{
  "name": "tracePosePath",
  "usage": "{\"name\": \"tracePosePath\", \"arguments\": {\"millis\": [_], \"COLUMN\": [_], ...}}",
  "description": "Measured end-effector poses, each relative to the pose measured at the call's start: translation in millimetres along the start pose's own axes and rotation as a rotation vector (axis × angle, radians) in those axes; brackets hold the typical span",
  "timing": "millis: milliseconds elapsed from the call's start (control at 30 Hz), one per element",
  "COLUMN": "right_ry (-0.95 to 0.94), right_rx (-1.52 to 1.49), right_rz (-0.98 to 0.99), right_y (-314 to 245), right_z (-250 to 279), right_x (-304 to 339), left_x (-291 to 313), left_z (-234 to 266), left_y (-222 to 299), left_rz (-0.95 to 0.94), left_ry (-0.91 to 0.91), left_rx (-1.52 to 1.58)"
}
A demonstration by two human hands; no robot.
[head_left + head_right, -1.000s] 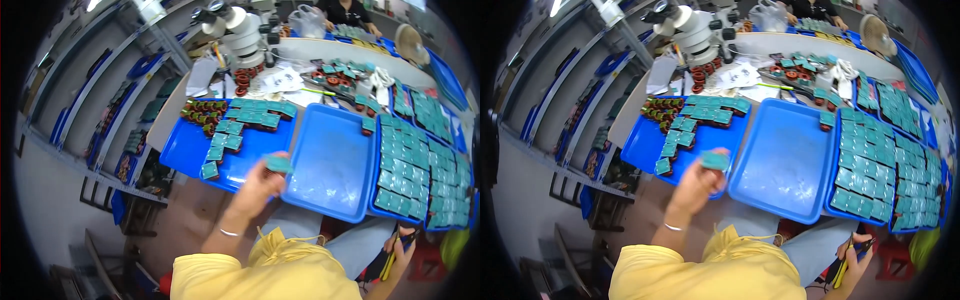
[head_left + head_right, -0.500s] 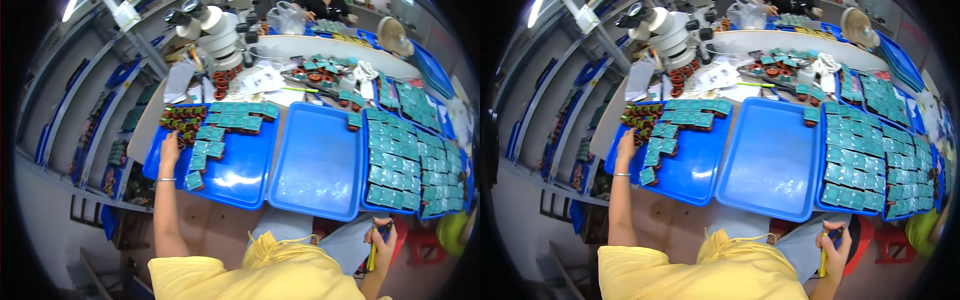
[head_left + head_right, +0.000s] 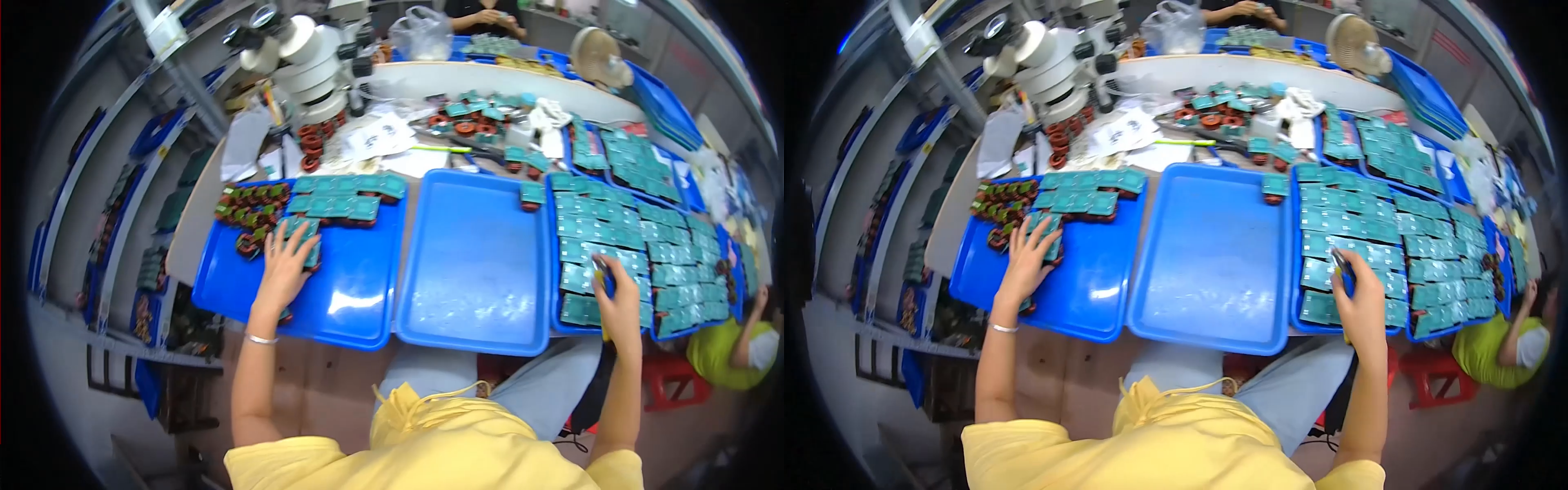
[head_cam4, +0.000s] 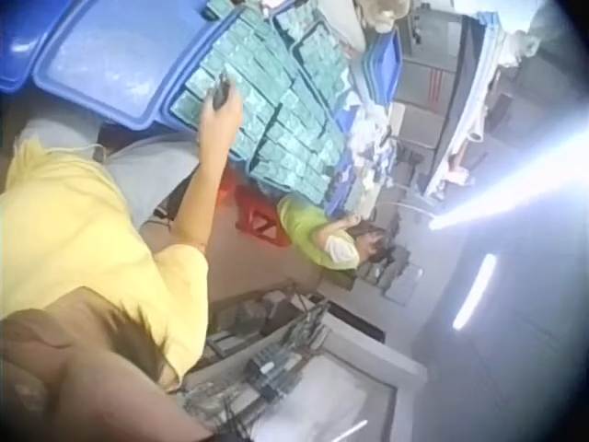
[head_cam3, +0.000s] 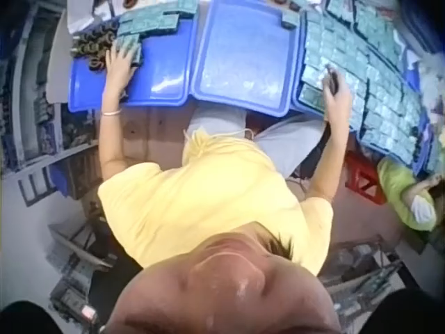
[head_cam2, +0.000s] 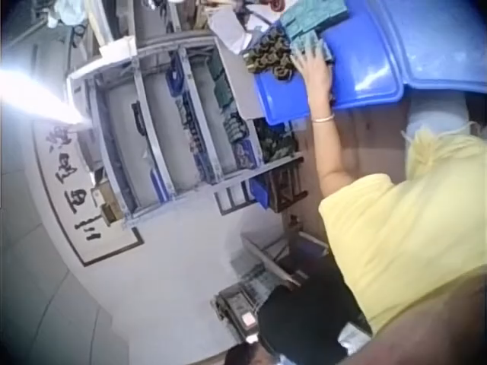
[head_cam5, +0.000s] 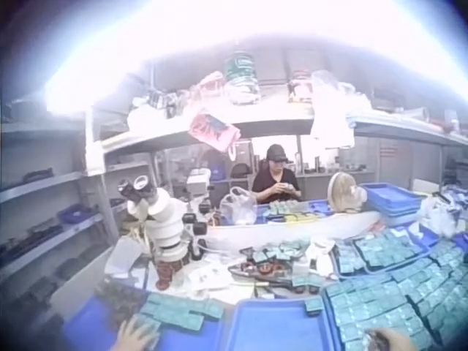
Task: Trimming wires and assembling electronic components on inductor coils using pliers at a workbench.
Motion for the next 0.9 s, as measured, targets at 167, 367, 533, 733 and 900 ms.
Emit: {"name": "tracePosePath", "arguments": {"millis": [167, 367, 533, 733, 900], "right_ry": [0.006, -0.059, 0.072, -0.203, -0.287], "right_rx": [0.319, 0.450, 0.178, -0.634, -0.911], "right_rz": [0.044, 0.031, 0.027, -0.058, -0.115], "right_y": [30.0, 56.5, 22.9, -84.7, -111.1], "right_z": [0.0, -14.7, 0.5, -3.3, -2.4], "right_x": [-32.6, -35.5, -25.7, 16.2, 29.6], "left_x": [-3.8, 5.4, 4.7, 16.9, 23.4], "left_z": [27.7, 38.8, 54.9, 66.1, 73.5], "left_y": [33.1, 109.8, 186.0, 239.0, 263.9], "left_rz": [-0.038, 0.346, 0.272, 0.514, 0.553], "left_ry": [0.044, 0.074, 0.064, -0.239, -0.449], "left_rx": [0.079, 1.845, 2.219, 2.481, 2.516]}}
Point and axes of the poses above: each hand's wrist, its own x-axis away from the middle knuckle, its own z-axis out of the back of the hand, y = z × x, the point moved 7 cm from there along -x, towards the middle knuckle, and after that the axes turned 8 degrees about y, right-handed, at the moved point
